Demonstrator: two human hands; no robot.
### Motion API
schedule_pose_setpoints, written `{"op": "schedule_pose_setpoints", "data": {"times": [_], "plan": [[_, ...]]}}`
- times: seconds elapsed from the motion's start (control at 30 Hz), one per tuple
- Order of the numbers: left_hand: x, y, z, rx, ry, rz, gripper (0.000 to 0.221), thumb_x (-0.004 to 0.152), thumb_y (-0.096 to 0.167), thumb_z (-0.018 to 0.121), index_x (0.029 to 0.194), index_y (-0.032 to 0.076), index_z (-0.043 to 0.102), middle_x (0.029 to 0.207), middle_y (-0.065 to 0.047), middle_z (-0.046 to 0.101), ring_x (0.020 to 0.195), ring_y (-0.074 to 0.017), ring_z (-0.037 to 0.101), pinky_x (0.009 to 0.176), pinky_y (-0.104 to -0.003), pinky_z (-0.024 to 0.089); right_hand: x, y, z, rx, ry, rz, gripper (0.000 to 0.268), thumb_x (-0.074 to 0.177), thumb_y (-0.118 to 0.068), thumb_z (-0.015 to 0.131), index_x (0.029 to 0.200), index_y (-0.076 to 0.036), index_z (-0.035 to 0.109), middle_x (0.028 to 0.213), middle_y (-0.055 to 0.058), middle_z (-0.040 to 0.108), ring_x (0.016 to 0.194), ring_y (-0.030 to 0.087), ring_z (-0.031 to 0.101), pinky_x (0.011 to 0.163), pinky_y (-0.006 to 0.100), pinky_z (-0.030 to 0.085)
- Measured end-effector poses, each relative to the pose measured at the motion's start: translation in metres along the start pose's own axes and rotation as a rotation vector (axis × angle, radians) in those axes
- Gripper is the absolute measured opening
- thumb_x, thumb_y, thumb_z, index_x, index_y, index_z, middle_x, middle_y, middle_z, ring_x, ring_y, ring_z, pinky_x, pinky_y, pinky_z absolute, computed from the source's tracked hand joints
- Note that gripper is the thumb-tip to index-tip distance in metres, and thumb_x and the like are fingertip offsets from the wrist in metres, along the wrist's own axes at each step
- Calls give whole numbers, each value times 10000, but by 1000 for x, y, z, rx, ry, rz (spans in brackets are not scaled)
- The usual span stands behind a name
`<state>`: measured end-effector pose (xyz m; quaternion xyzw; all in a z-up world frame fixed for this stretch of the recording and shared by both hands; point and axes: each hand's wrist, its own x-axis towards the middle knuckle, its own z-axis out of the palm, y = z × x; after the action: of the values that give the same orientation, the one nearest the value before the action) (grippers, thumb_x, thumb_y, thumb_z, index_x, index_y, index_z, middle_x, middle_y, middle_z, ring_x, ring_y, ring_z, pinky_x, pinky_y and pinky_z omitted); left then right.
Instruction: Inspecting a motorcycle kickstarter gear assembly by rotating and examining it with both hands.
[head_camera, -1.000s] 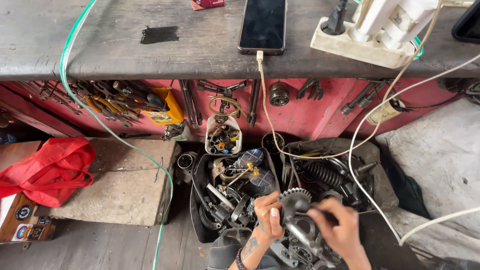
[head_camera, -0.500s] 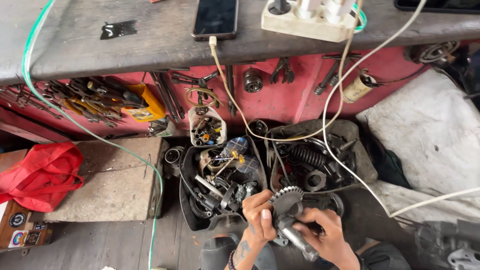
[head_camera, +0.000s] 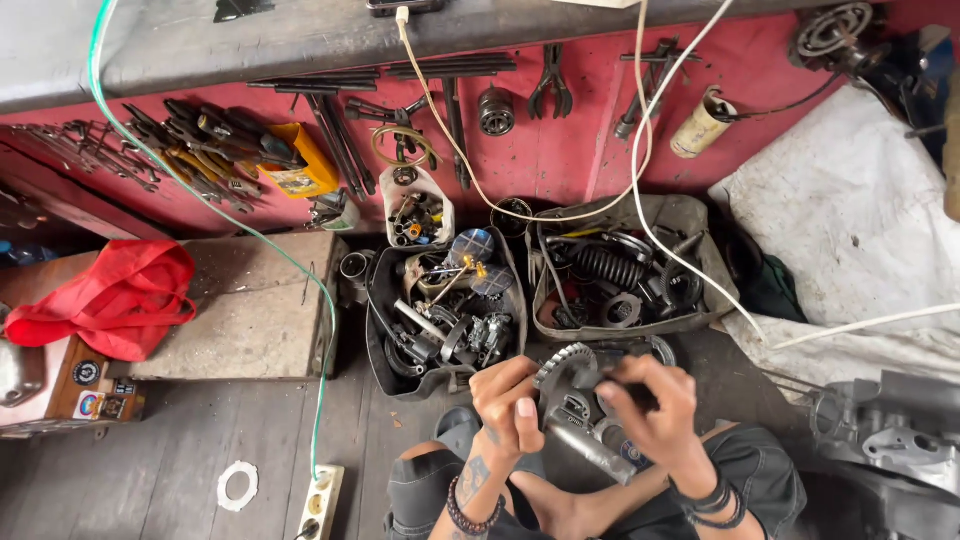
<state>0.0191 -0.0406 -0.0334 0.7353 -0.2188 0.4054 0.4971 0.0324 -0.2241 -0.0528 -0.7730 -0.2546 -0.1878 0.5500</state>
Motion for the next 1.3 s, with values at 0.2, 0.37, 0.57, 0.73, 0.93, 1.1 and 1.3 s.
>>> {"op": "schedule_pose_setpoints", "data": {"times": [0.2, 0.37, 0.57, 0.73, 0.93, 1.1, 1.3], "plan": [[-8, 14, -1, -76, -41, 19, 438, 902, 210, 368, 656, -52, 620, 811, -141, 629, 528, -227, 453, 540, -319, 420, -34, -15, -7, 55, 19, 20, 179, 710, -90, 811, 738, -42, 641, 642, 12, 672, 426, 98, 458, 436, 232, 383], [-18, 22, -10, -101, -67, 54, 455, 921, 207, 372, 640, -48, 622, 783, -142, 628, 509, -217, 458, 511, -310, 411, -52, -24, 1, -56, 141, 10, 237, 733, -150, 829, 736, -62, 609, 772, 43, 755, 466, 90, 536, 454, 214, 425], [-37, 22, -30, -101, -94, 7, 414, 878, 194, 378, 625, -55, 591, 808, -156, 636, 512, -223, 431, 514, -317, 405, -62, -34, 15, 18, 56, -87, 278, 750, -156, 820, 708, -91, 553, 644, 10, 697, 409, 89, 437, 406, 226, 346], [-28, 32, -34, -93, -79, 7, 456, 909, 219, 353, 667, -54, 625, 791, -143, 628, 516, -225, 441, 531, -320, 408, -66, -58, 20, 118, -18, -75, 184, 729, -28, 783, 776, -21, 605, 675, 39, 685, 444, 124, 438, 452, 259, 376], [11, 49, -4, -68, 72, 273, 502, 991, 192, 270, 529, 131, 457, 504, -32, 411, 382, -184, 389, 368, -251, 389, -36, -46, -12, 26, 271, -192, 257, 926, -188, 708, 747, -18, 638, 436, 8, 477, 311, 79, 307, 328, 210, 297], [19, 48, 8, -66, 94, 288, 498, 981, 207, 280, 521, 137, 458, 484, -16, 401, 375, -163, 387, 362, -230, 393, -67, -33, -9, -133, 294, -163, 278, 849, -265, 797, 694, -84, 654, 521, 31, 612, 337, 191, 503, 383, 262, 421], [12, 42, 4, -80, 53, 232, 477, 981, 220, 258, 564, 145, 477, 503, -1, 403, 410, -180, 427, 375, -258, 393, -57, -31, -13, -238, 349, -117, 347, 911, -336, 788, 732, -75, 646, 623, 53, 655, 493, 225, 609, 524, 293, 476]]}}
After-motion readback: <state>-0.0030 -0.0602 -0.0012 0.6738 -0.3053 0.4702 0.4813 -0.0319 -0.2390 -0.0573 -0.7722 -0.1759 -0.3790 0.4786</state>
